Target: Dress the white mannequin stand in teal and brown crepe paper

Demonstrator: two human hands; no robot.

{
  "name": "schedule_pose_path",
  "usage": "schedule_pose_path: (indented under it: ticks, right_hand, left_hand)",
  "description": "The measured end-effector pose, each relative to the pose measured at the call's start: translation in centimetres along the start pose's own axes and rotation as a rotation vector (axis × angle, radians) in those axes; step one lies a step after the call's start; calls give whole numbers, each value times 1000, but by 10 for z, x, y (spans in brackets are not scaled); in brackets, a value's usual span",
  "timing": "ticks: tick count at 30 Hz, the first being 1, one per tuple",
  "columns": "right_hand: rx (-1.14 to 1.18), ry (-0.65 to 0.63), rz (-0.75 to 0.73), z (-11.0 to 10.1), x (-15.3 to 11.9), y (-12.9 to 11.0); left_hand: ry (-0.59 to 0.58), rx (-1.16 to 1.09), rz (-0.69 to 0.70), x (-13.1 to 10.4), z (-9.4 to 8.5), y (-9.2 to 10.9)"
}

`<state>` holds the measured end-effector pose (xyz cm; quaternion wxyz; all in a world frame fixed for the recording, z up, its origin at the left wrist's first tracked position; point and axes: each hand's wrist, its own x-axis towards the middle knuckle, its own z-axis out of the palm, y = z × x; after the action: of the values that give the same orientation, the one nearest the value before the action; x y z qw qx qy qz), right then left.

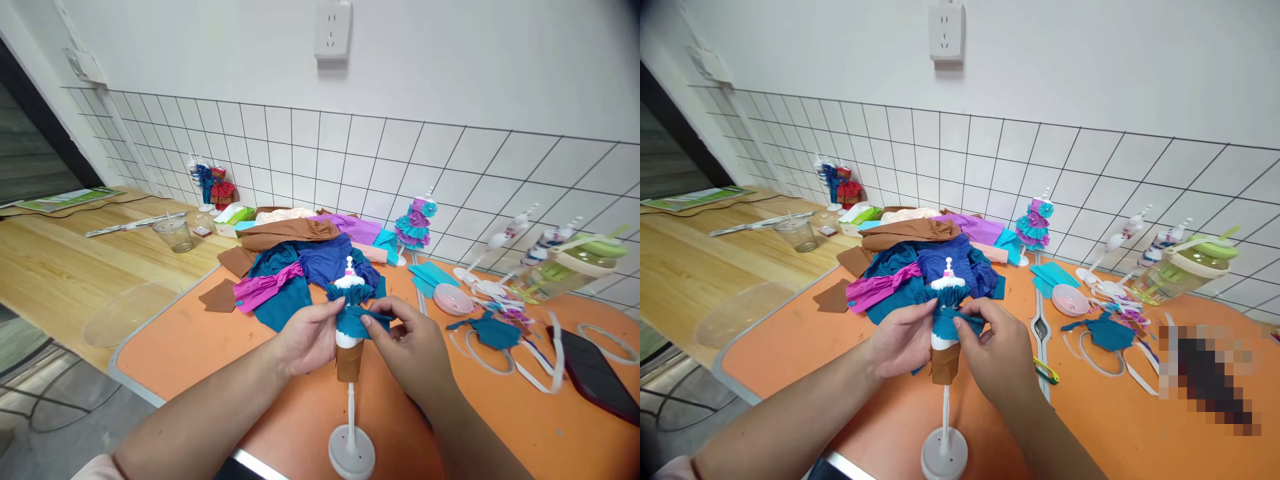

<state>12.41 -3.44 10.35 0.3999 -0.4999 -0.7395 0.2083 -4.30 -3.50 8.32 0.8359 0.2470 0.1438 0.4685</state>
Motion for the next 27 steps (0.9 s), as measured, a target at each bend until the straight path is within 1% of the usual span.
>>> schedule_pose_path:
  ticks: [3,7,10,13,17,19,21,23,24,27]
  right_hand:
    - [-10,39,-45,0,-2,-2]
    - [32,89,-4,-1,-2,-3]
    - [54,107,-5,-2,-1,-3]
    - [66,103,-3,-2,0,-2]
    - [148,62,68,-2,2,2]
    - [261,-3,121,-2,4,5]
    - [390,-93,160,-2,7,9]
    - [473,-165,185,-3,9,13]
    - [484,-179,195,-3,10,14]
    - [451,-151,206,-2,9,16]
  left_hand:
    - [22,6,10,-1,-1,-1]
    - [71,67,55,-2,0,-6]
    - [115,112,69,-2,2,-9]
    - [98,115,73,-2,4,-9]
    - [71,131,97,0,3,-8]
    - [75,146,102,1,2,-7]
    - [69,167,109,1,1,-7]
    - [64,188,128,2,1,-6]
    - [62,195,138,1,2,-6]
    - [44,220,155,-1,4,-4]
